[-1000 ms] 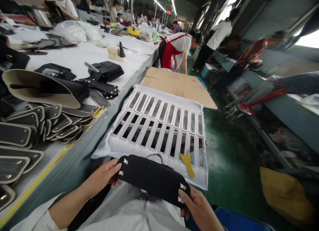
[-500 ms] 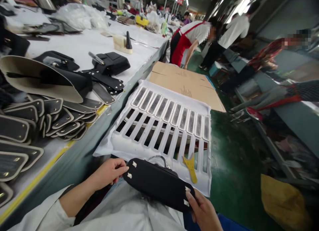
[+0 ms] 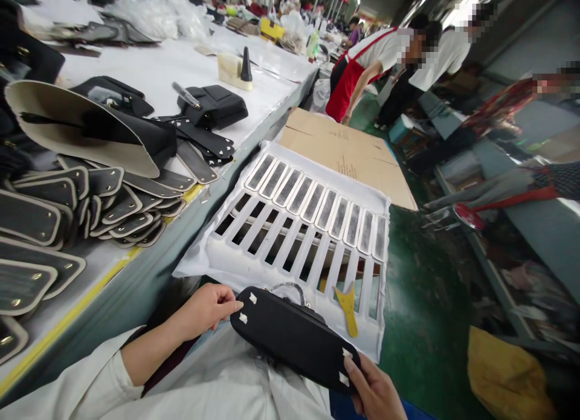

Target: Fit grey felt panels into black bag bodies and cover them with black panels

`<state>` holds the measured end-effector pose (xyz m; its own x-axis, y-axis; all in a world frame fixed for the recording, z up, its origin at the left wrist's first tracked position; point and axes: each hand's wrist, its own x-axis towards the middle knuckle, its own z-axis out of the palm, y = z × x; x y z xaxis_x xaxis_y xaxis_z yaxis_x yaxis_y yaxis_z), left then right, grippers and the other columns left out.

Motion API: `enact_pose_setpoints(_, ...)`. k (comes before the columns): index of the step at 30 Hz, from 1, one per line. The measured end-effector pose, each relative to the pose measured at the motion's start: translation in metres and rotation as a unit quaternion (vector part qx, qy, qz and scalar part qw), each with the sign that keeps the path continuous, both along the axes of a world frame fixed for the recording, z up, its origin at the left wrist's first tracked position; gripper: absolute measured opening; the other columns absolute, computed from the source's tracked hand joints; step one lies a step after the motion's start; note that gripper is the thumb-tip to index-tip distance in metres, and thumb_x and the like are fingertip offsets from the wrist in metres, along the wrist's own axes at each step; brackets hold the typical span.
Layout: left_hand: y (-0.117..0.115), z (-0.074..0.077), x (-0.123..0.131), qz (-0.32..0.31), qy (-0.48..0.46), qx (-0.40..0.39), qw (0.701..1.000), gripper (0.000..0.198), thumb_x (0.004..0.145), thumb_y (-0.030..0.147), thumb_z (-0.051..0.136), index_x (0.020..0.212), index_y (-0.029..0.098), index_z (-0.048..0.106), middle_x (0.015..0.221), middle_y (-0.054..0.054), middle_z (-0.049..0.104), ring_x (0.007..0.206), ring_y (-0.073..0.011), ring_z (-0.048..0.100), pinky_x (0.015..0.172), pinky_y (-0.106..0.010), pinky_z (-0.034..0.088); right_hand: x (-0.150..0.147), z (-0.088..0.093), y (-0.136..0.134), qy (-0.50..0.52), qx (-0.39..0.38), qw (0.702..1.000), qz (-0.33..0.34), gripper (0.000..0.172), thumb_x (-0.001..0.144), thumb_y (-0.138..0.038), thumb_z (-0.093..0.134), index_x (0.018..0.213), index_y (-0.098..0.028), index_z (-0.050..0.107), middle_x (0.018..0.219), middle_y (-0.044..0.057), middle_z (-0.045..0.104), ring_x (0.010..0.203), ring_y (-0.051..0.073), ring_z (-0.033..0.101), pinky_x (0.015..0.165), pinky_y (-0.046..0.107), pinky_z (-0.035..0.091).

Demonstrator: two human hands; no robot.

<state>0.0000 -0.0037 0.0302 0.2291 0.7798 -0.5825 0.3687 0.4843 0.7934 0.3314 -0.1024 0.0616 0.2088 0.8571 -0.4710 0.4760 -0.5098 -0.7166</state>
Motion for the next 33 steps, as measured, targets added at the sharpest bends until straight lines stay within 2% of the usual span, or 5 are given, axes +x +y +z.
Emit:
enact_pose_setpoints(12,-0.001,-0.001,-0.001,-0.012,0.015,0.034,0.999,0.033,0.073,0.047,0.057,0.06,0.018,0.049,0.045,0.007,0.046,0.034,-0.0069,0.037,0.035,-0.019,0.023,0.007,-0.003,-0.002,0.004,-0.018,0.999,0.03,0.046,0.079,-0.062,0.051,0.081,-0.016,0.057,0.055,-0.005,0.041,0.04,0.007,0.036,0.039,0.021,0.029)
enact_pose_setpoints(17,0.0,0.003,-0.002,-0.008,0.001,0.018,1.0,0.033,0.071,0.047,0.057,0.06,0.018,0.048,0.045,0.007,0.047,0.033,-0.006,0.035,0.034,-0.018,0.022,0.004,0.0,-0.001,0.01,-0.015,1.0,0.014,0.046,0.077,-0.063,0.053,0.075,-0.016,0.058,0.053,-0.005,0.04,0.039,0.007,0.035,0.037,0.021,0.029)
enact_pose_setpoints(22,0.003,0.003,-0.002,-0.001,-0.015,-0.006,1.0,0.032,0.07,0.046,0.058,0.06,0.018,0.048,0.043,0.008,0.045,0.032,-0.0053,0.033,0.033,-0.017,0.022,0.008,-0.004,-0.002,0.005,-0.019,0.999,0.033,0.047,0.077,-0.063,0.052,0.073,-0.016,0.056,0.053,-0.006,0.037,0.041,0.007,0.036,0.039,0.021,0.03)
enact_pose_setpoints(28,0.001,-0.002,-0.002,-0.018,0.002,0.037,0.999,0.034,0.073,0.047,0.058,0.059,0.018,0.047,0.045,0.006,0.049,0.033,-0.0065,0.037,0.034,-0.018,0.024,0.011,-0.007,-0.006,0.001,-0.023,0.999,0.046,0.046,0.08,-0.061,0.049,0.074,-0.016,0.053,0.054,-0.007,0.035,0.042,0.007,0.035,0.04,0.02,0.028)
enact_pose_setpoints(33,0.001,0.002,-0.001,-0.022,0.033,0.043,0.998,0.035,0.073,0.049,0.056,0.06,0.018,0.048,0.045,0.006,0.048,0.034,-0.0074,0.038,0.035,-0.018,0.025,0.01,-0.009,-0.004,-0.005,-0.023,0.998,0.053,0.044,0.08,-0.06,0.048,0.075,-0.017,0.051,0.051,-0.007,0.036,0.04,0.007,0.035,0.039,0.021,0.028)
